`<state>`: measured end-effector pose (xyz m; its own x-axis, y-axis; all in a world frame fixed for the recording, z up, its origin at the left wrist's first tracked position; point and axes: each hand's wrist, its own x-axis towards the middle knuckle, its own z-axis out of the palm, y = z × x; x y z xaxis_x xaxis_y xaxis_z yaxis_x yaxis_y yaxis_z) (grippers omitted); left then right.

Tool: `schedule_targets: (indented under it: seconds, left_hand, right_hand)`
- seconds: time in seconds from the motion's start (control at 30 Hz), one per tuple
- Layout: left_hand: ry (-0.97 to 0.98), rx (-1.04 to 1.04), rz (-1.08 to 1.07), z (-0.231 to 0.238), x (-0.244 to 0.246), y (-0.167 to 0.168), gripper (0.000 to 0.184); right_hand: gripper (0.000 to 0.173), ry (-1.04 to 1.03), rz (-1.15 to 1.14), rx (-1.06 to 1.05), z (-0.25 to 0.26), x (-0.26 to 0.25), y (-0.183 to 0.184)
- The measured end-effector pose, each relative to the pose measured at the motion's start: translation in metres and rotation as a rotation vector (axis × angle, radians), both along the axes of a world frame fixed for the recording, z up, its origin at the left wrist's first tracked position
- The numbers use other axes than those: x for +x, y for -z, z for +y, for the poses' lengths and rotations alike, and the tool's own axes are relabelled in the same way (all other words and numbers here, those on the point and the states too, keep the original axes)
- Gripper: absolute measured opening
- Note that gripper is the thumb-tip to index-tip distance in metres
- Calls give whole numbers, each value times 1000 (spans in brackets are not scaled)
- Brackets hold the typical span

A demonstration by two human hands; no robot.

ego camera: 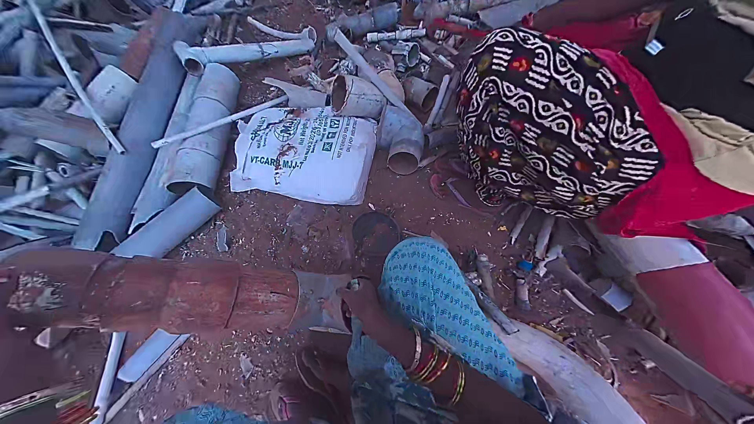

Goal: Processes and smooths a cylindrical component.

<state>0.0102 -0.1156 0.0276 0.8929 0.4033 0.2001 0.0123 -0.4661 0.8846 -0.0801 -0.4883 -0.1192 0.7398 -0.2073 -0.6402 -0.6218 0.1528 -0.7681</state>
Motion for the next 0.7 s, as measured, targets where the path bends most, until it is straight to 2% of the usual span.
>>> schedule_targets:
  seconds: [0.07, 0.1, 0.17, 0.27, 0.4, 0.47, 0.53, 0.6, 0.7]
  left_hand:
    - [-110, -35, -18, -1, 11, 5, 30]
    - [-140, -41, -19, -16, 13, -1, 41]
    - [-92, 36, -29, -31, 15, -3, 60]
    - [-100, 80, 6, -57, 14, -8, 73]
    - [-57, -6, 63, -84, 7, -18, 69]
    - [-24, 25, 84, -89, 2, -18, 66]
    - [5, 26, 66, -92, 3, -16, 64]
    - [29, 34, 82, -91, 2, -11, 63]
    - [60, 63, 143, -93, 1, -12, 61]
  right_hand:
    - [13, 30, -33, 15, 2, -1, -11]
    - [13, 37, -40, 16, 5, -1, -16]
    - [14, 35, -54, -1, 16, 0, -23]
    - [15, 7, -91, 27, 36, 0, -29]
    - [22, -215, -38, 285, 38, -7, -68]
    - [25, -212, -192, 358, 27, -10, -88]
    - [25, -169, -424, 321, 9, -3, -104]
    - [24, -129, -562, 229, -12, 9, -117]
    - [18, -96, -596, 55, -38, 39, -121]
